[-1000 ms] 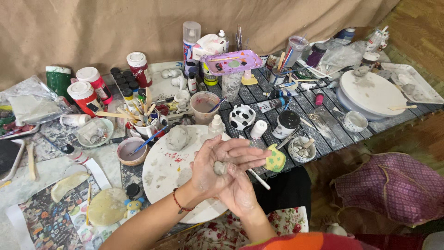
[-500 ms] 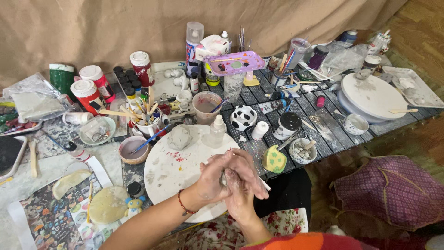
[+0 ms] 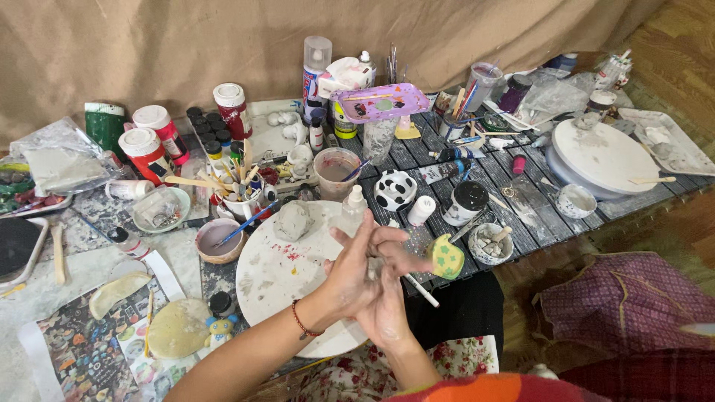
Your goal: The person rolls and shapes a small piece of clay between their palms and fingers, repeatedly smoothing and reforming it into a compact shape. The hands work continuously over a cluttered craft table with paint bottles, brushes, and other supplies visible.
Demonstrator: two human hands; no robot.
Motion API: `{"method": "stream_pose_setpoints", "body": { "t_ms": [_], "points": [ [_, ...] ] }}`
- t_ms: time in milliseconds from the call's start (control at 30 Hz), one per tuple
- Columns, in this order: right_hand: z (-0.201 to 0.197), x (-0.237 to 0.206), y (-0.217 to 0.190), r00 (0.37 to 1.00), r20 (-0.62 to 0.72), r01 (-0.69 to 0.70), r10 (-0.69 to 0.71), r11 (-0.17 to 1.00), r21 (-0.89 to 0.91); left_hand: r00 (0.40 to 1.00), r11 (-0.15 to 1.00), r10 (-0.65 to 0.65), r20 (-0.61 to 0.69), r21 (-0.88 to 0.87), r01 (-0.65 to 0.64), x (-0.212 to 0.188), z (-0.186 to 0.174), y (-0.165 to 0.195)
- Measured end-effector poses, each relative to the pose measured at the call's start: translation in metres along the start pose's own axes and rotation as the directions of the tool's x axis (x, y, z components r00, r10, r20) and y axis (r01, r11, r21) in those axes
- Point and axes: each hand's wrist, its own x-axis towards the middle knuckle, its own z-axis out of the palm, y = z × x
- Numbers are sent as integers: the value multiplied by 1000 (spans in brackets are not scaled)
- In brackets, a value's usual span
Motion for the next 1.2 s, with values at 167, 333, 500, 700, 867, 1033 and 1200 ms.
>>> {"method": "stream_pose_setpoints", "body": {
  "t_ms": [167, 333, 500, 700, 867, 1033, 1200],
  "points": [
    [-15, -5, 6, 981, -86, -155, 172, 971, 180, 740, 298, -642, -198, 825, 479, 29, 24, 34],
    [-41, -10, 22, 988, -152, -32, 14, 992, -121, 732, 250, -656, -186, 861, 443, 22, 35, 31],
    [-45, -19, 46, 925, -159, 273, -345, 895, -353, 663, 350, -729, -169, 741, 573, 12, 54, 6],
    [-46, -22, 50, 875, -213, 314, -434, 845, -433, 703, 349, -693, -159, 779, 520, 7, 54, 0],
    [-53, -22, 49, 879, -140, 356, -456, 822, -445, 692, 292, -701, -174, 815, 501, 7, 59, 0],
    [-51, -21, 47, 925, -57, 338, -377, 879, -336, 723, 221, -661, -203, 867, 446, 8, 58, -3],
    [-38, -16, 34, 963, -98, 199, -251, 907, -370, 796, 94, -518, -313, 904, 417, 18, 53, -1]
  ]
}}
